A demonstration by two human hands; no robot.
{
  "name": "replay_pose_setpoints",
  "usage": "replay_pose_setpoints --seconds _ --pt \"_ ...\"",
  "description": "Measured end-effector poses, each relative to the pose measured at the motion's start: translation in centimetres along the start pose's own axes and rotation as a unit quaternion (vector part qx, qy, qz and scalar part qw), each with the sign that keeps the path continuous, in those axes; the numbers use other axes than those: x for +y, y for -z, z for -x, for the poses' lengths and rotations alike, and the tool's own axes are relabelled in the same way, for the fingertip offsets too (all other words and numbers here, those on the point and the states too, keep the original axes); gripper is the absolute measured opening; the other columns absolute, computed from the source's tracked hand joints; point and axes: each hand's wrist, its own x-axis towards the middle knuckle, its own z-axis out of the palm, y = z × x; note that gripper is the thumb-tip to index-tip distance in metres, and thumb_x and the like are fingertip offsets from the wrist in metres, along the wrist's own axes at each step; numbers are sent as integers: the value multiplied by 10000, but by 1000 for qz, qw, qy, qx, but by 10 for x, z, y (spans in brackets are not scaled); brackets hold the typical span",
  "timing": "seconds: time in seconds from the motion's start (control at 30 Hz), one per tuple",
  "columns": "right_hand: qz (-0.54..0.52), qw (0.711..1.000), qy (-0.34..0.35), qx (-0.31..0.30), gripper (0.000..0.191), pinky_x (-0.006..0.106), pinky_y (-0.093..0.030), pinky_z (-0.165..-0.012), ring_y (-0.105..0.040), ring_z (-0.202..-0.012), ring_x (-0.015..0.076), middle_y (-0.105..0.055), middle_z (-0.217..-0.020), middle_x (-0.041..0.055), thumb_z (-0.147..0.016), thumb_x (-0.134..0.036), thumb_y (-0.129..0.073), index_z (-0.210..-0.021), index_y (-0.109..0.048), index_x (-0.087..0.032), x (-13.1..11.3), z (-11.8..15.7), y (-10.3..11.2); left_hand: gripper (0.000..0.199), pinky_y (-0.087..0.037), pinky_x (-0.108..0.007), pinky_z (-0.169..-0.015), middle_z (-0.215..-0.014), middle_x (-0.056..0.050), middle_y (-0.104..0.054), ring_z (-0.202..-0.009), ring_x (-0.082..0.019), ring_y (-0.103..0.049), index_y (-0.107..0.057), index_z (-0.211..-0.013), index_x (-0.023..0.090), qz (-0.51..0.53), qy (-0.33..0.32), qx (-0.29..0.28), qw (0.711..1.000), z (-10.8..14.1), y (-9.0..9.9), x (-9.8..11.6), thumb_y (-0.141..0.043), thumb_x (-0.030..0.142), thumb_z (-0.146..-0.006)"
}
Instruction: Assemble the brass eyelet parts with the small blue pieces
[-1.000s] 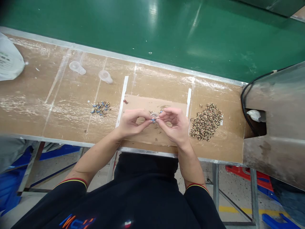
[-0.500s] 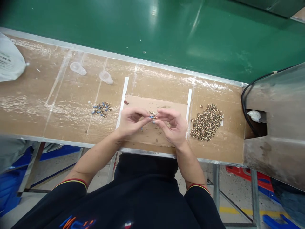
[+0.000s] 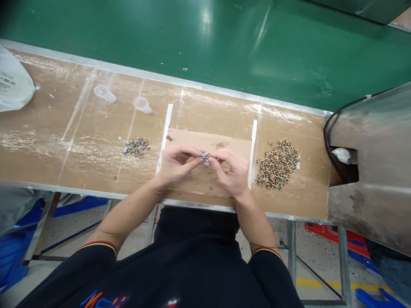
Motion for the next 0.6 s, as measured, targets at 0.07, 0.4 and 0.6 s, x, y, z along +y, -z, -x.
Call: replay_pose_setpoints --seconds 0.07,0.4,0.6 --pt "9 1000 -1 2 77 338 -624 -635 -727 -718 169 -783 -838 18 -954 -267 -671 -949 -746 -255 0 0 0 195 -643 -247 -682 -846 -55 -806 -733 -137 -758 -771 -924 171 -11 9 -10 1000 0 0 1 -792 362 -889" --pt "11 999 23 28 61 305 -602 -618 -727 -692 163 -782 -801 13 -937 -231 -695 -931 -753 -250 0 2 -4 186 -596 -249 -667 -837 -68 -806 -745 -147 -757 -780 -903 178 -66 -21 -27 997 0 0 3 -725 350 -945" --pt "-5 1000 20 21 74 302 -608 -610 -737 -686 166 -785 -792 7 -929 -211 -704 -938 -761 -258 0 2 -6 204 -597 -255 -648 -799 -67 -790 -712 -146 -744 -746 -861 170 -66 -24 -8 998 2 -3 0 -721 354 -945"
